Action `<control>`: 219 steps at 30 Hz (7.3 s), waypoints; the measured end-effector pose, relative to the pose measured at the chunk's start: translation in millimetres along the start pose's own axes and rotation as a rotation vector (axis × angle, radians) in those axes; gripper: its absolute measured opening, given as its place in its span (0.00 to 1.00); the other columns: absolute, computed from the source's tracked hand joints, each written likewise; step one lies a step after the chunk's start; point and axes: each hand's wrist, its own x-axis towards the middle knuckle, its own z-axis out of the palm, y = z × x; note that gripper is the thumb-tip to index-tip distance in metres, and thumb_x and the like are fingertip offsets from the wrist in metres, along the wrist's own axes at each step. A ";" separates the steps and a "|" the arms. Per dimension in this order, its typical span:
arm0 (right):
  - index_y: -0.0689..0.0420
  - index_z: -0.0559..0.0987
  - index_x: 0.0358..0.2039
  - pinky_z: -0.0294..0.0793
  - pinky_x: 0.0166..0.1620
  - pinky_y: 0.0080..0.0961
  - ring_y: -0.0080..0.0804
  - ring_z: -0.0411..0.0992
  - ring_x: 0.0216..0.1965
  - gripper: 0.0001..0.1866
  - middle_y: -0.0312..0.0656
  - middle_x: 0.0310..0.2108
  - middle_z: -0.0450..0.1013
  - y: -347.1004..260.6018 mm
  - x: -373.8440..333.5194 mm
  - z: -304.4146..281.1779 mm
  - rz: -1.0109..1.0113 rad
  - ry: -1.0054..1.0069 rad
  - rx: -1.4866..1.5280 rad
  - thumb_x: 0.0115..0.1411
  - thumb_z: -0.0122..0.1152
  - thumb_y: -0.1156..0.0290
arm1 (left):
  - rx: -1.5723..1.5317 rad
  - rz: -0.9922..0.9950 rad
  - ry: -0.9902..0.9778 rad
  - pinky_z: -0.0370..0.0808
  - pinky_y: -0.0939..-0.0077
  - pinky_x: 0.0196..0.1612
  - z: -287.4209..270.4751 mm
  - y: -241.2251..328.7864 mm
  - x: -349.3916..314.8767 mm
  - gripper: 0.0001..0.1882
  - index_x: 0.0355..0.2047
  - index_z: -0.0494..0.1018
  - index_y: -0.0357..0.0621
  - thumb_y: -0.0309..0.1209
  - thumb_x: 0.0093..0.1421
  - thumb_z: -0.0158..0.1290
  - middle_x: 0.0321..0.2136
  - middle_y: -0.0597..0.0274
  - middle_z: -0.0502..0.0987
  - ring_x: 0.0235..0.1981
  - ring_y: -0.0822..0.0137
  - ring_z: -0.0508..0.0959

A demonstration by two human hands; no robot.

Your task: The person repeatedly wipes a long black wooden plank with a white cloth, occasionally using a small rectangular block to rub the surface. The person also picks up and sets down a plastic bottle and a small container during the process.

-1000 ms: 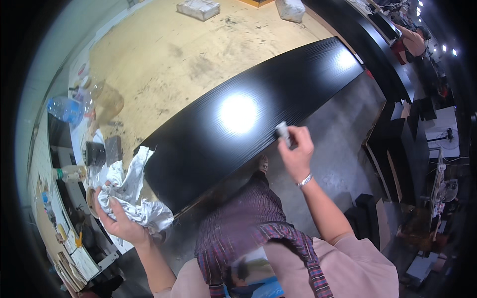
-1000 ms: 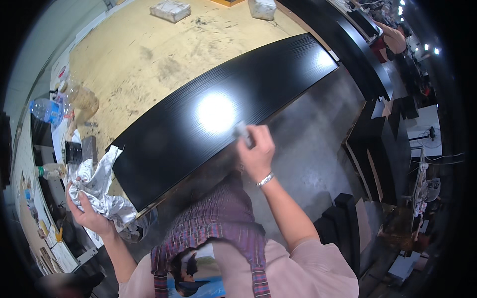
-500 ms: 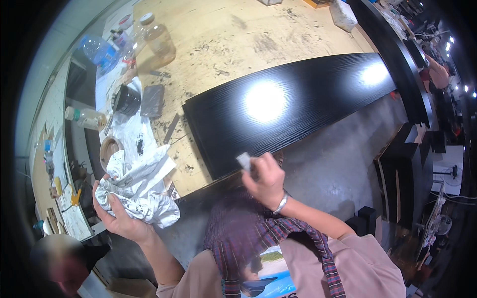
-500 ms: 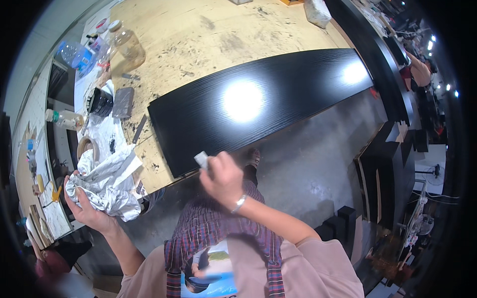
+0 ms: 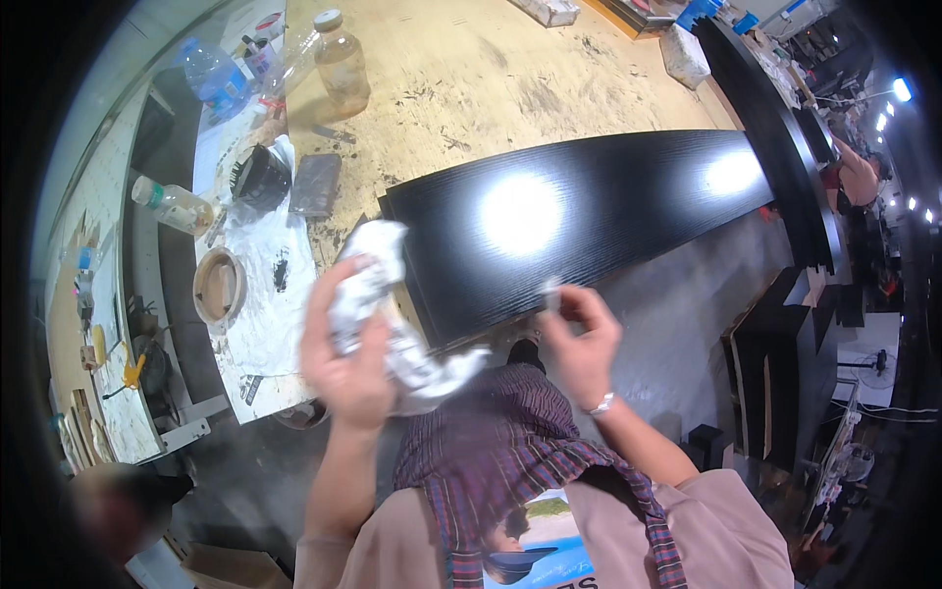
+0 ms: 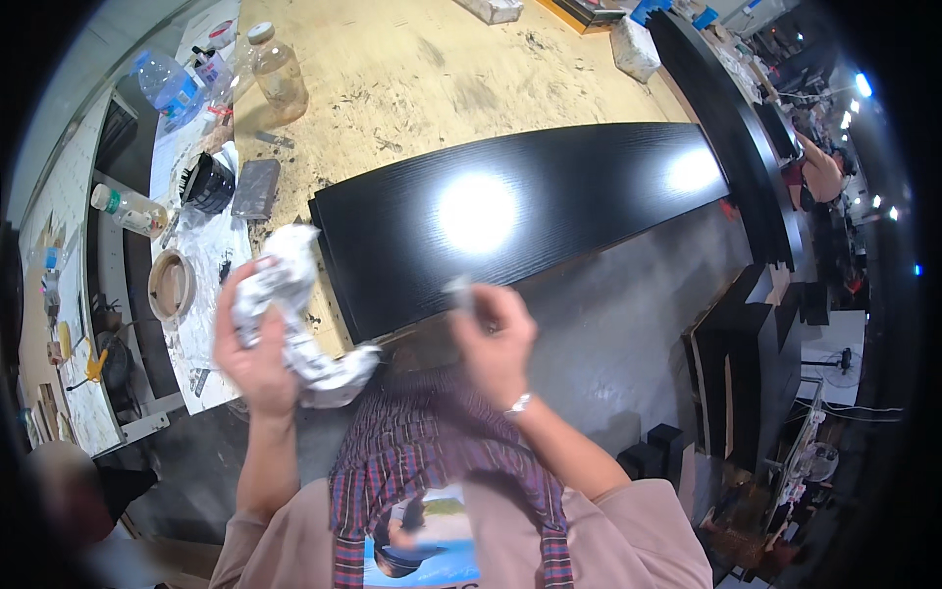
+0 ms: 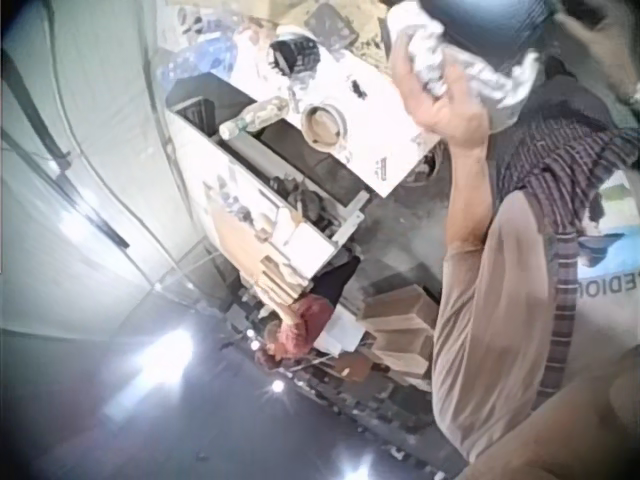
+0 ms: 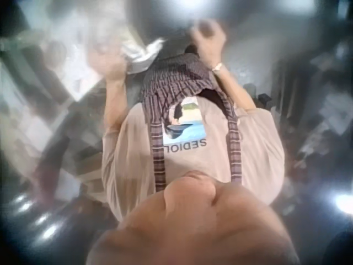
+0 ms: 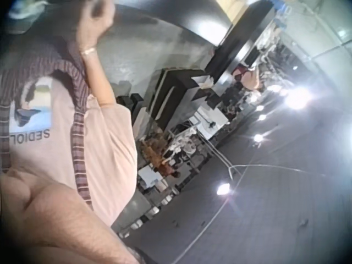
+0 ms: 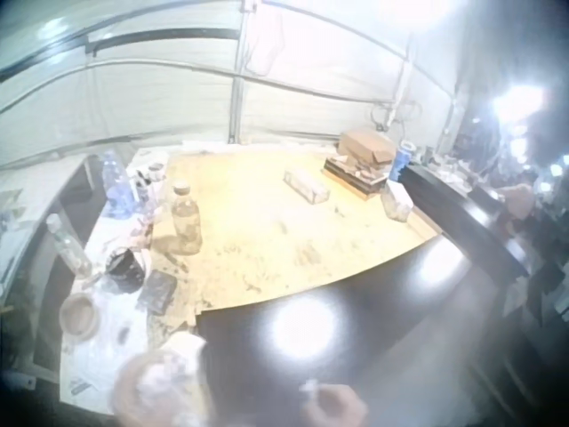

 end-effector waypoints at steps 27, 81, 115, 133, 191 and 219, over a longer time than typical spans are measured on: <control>0.39 0.73 0.64 0.55 0.65 0.65 0.66 0.56 0.67 0.40 0.53 0.69 0.59 -19.4 41.5 71.2 -0.604 -0.536 -0.806 0.48 0.73 0.54 | 1.145 -0.031 0.115 0.65 0.53 0.54 -162.2 -122.5 -34.0 0.21 0.50 0.76 0.43 0.29 0.54 0.63 0.41 0.59 0.78 0.49 0.54 0.74; 0.47 0.81 0.53 0.71 0.46 0.47 0.43 0.72 0.48 0.19 0.39 0.55 0.75 249.4 538.6 -508.9 -0.209 0.145 -1.354 0.61 0.54 0.67 | 1.261 0.038 -0.361 0.61 0.52 0.66 263.2 -101.8 39.3 0.24 0.61 0.66 0.34 0.31 0.66 0.47 0.61 0.44 0.68 0.62 0.43 0.66; 0.66 0.81 0.42 0.69 0.52 0.42 0.44 0.70 0.54 0.18 0.55 0.57 0.71 157.5 309.4 -291.4 -0.648 -0.490 -0.587 0.53 0.58 0.70 | 1.327 0.077 -0.355 0.62 0.53 0.65 253.4 -108.5 35.3 0.23 0.61 0.67 0.34 0.33 0.71 0.45 0.61 0.45 0.68 0.62 0.45 0.67; 0.54 0.82 0.48 0.72 0.55 0.45 0.45 0.74 0.51 0.22 0.45 0.58 0.74 149.8 316.0 -285.6 -0.654 -0.478 -0.747 0.50 0.60 0.75 | 1.219 0.071 -0.262 0.66 0.56 0.63 273.0 -95.0 37.1 0.22 0.58 0.71 0.39 0.28 0.64 0.53 0.58 0.50 0.72 0.59 0.48 0.70; 0.57 0.74 0.59 0.57 0.69 0.46 0.50 0.63 0.64 0.25 0.48 0.64 0.66 222.2 440.8 -421.6 -0.234 0.089 -1.025 0.63 0.56 0.61 | 0.738 0.471 -1.231 0.76 0.55 0.45 557.2 -70.5 56.6 0.32 0.54 0.77 0.41 0.15 0.44 0.53 0.44 0.43 0.74 0.44 0.43 0.77; 0.65 0.74 0.59 0.77 0.52 0.33 0.41 0.77 0.47 0.35 0.52 0.47 0.78 123.2 335.5 -249.5 0.017 -0.681 0.066 0.54 0.73 0.60 | 0.380 -0.374 -0.163 0.75 0.75 0.42 362.1 -26.1 21.6 0.06 0.36 0.82 0.35 0.22 0.58 0.61 0.35 0.59 0.82 0.37 0.71 0.78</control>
